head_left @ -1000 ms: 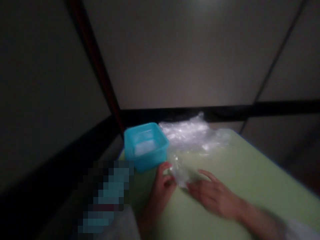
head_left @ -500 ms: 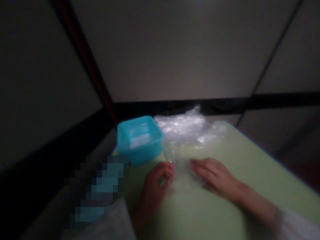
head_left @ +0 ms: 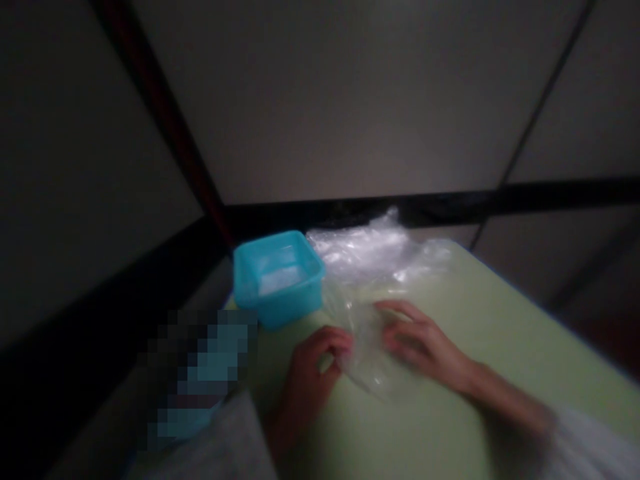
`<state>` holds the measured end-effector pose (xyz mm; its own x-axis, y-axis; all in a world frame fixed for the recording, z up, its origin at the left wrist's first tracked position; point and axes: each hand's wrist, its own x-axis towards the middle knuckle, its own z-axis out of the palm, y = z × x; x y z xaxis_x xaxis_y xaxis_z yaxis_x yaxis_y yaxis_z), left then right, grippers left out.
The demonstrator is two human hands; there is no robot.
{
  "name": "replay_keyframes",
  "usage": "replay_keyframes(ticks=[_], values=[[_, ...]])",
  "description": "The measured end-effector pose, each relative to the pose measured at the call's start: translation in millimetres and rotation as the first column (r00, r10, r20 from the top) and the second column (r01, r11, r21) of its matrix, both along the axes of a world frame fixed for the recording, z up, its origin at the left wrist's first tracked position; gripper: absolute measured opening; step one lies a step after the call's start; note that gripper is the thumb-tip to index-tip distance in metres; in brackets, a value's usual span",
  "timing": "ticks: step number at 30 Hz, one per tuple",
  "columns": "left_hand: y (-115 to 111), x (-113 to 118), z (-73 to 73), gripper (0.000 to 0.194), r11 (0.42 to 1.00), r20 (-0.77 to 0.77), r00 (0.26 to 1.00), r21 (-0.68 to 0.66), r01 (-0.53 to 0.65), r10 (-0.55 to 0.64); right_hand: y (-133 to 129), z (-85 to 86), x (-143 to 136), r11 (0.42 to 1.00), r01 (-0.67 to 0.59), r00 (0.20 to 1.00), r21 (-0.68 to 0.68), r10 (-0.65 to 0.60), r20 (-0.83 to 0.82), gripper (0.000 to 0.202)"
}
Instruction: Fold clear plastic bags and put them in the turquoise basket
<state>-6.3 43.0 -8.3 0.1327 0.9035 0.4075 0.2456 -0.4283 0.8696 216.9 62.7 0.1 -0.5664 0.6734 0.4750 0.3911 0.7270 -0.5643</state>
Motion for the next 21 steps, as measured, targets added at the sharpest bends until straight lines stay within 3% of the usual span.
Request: replay_keyframes(ticks=[3, 6, 12, 17, 19, 21], values=[[2.2, -1.8, -3.8, 0.012, 0.994, -0.025, 0.994, -0.039, -0.106, 0.105, 1.7, 4.3, 1.6, 0.996, 0.002, 0.982, -0.092, -0.019, -0.185, 0.014], [3.7, -3.1, -9.5, 0.017, 0.977, 0.027, 0.982, -0.108, -0.183, 0.187, 0.4, 9.9, 0.5, 0.963, 0.036, 0.945, -0.269, -0.120, -0.303, 0.022], [2.1, 0.8, -11.4, 0.020, 0.928, 0.336, 0.940, -0.367, 0.070, 0.062, -6.8, 10.8, -8.1, 0.801, -0.017, 0.838, -0.599, -0.315, -0.445, 0.035], [2.0, 6.2, -4.2, 0.024, 0.830, 0.635, 0.769, -0.466, 0.307, 0.072, -9.3, 6.9, -10.5, 0.701, -0.078, 0.833, -0.709, -0.344, -0.433, 0.037], [1.6, 4.2, -3.3, 0.021, 0.778, 0.658, 0.745, -0.522, 0.350, 0.106, -8.7, 6.0, -10.5, 0.663, -0.115, 0.823, -0.740, -0.353, -0.445, 0.035], [0.3, -0.6, -4.6, 0.018, 0.769, 0.619, 0.775, -0.557, 0.315, 0.131, -6.0, 4.3, -10.2, 0.631, -0.131, 0.810, -0.765, -0.377, -0.450, 0.036]])
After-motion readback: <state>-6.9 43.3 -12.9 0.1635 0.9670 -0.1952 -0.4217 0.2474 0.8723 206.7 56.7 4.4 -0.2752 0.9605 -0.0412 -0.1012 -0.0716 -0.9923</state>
